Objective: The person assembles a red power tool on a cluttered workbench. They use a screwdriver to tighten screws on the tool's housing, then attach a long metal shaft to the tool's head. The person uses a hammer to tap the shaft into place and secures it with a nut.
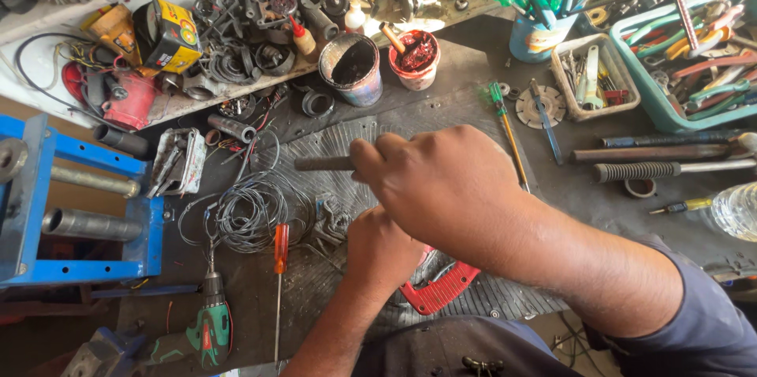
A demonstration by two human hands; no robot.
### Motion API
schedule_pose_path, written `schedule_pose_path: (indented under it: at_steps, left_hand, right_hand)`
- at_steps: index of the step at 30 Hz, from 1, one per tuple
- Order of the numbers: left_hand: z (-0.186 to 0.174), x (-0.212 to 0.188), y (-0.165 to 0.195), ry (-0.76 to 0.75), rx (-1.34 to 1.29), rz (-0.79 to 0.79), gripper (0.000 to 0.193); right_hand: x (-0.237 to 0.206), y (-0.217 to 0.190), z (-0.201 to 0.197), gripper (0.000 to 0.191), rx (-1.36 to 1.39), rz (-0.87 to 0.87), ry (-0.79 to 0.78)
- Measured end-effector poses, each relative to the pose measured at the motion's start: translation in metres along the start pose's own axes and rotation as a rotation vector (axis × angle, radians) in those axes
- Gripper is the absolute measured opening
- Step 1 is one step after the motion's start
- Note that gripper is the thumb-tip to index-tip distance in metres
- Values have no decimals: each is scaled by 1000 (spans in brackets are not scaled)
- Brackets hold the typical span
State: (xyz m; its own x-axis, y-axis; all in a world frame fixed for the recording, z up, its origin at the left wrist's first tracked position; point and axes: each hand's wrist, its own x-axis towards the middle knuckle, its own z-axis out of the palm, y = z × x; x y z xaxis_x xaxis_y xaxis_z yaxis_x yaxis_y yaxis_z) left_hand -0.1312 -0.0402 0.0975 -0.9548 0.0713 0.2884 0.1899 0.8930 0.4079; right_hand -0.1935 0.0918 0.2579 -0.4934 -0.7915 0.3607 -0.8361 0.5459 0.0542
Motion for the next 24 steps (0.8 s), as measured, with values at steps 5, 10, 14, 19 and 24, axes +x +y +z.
schedule_pose_path:
  at_steps: [5,10,14,19,24]
  left_hand:
    - [1,0,3,59,-22,-68,23]
    - [2,2,7,61,-52,-79,24]
    - [4,2,2,64,49,-24,25]
    - [10,-6,1,184,-19,2,25]
    - [8,-9,2,84,-11,24,28]
  right_hand:
    - [-7,-11,0,31,-154,-19,125]
    - [-12,5,15,24,-89,-21,189]
    - [-16,15,16,21,60,-175,211]
    - [-19,20,13,37,163,-248,253]
    - [-20,25,23,35,258,-256,281]
